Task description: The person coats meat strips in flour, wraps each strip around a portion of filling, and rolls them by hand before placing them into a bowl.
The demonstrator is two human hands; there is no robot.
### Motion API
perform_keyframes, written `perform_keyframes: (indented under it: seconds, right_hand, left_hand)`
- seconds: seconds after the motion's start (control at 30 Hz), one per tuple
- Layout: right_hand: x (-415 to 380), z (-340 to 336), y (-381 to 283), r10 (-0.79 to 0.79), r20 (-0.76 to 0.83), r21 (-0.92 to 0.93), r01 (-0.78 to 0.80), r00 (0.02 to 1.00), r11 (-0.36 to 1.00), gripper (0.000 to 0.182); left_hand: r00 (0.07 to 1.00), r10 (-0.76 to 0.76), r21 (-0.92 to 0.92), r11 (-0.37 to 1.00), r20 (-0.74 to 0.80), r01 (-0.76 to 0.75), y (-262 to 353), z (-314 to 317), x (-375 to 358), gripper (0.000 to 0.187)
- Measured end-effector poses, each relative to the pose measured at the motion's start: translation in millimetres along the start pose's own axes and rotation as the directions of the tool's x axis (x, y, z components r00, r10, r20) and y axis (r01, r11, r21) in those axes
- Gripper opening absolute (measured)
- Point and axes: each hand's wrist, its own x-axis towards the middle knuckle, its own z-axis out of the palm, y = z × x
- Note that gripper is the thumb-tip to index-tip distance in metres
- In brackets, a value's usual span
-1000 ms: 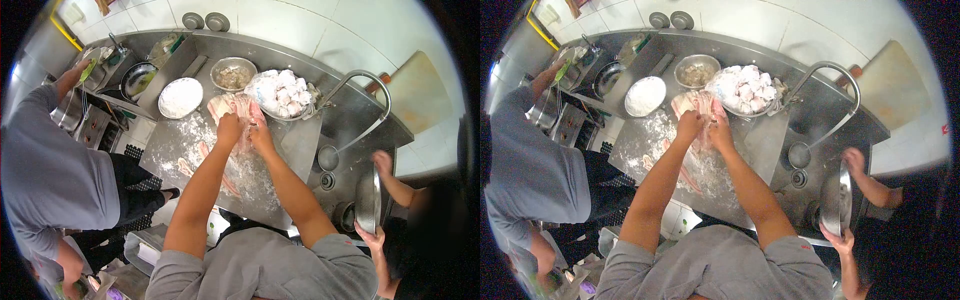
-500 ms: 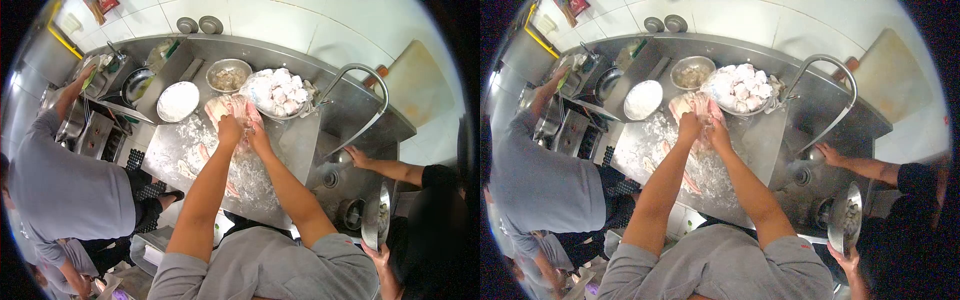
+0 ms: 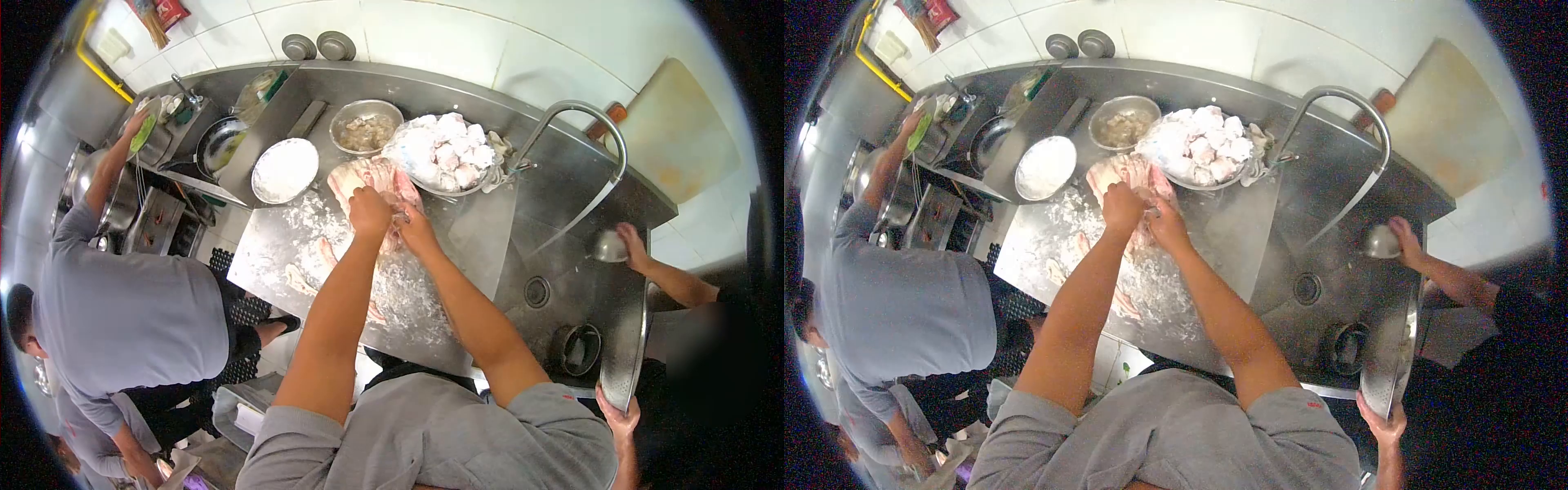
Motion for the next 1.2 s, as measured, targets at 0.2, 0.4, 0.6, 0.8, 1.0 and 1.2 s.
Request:
perform_keyframes:
  seconds: [0.2,0.4,0.6,0.8,1.0,1.2]
  right_hand:
    - [16,-4,13,-0.317,-0.065,-0.112,0.309,0.946,0.945,0.033]
    - [70,-6,-44,-0.507,0.462,-0.611,0.676,0.728,0.412,0.028]
    - [119,0,-36,-0.446,0.732,-0.469,0.856,0.515,0.218,0.014]
    - [121,0,-49,-0.469,0.773,-0.385,0.904,0.426,0.187,0.012]
    - [128,12,-43,-0.547,0.745,-0.303,0.924,0.381,0.231,0.018]
    - [126,4,-27,-0.682,0.653,-0.306,0.939,0.329,0.16,0.021]
  left_hand:
    - [0.974,0.112,-0.188,0.979,0.199,-0.075,-33,-15,24,0.028]
    - [0.938,-0.026,-0.54,0.812,0.345,0.221,-54,-2,33,0.017]
    - [0.939,-0.053,-0.683,0.673,0.34,0.285,-60,-3,25,0.029]
    - [0.952,-0.114,-0.692,0.663,0.283,0.285,-36,-33,2,0.026]
    - [0.971,-0.237,-0.358,0.905,0.026,0.23,-7,-23,-19,0.031]
    - [0.999,-0.048,-0.341,0.939,-0.007,0.043,-30,-18,-17,0.028]
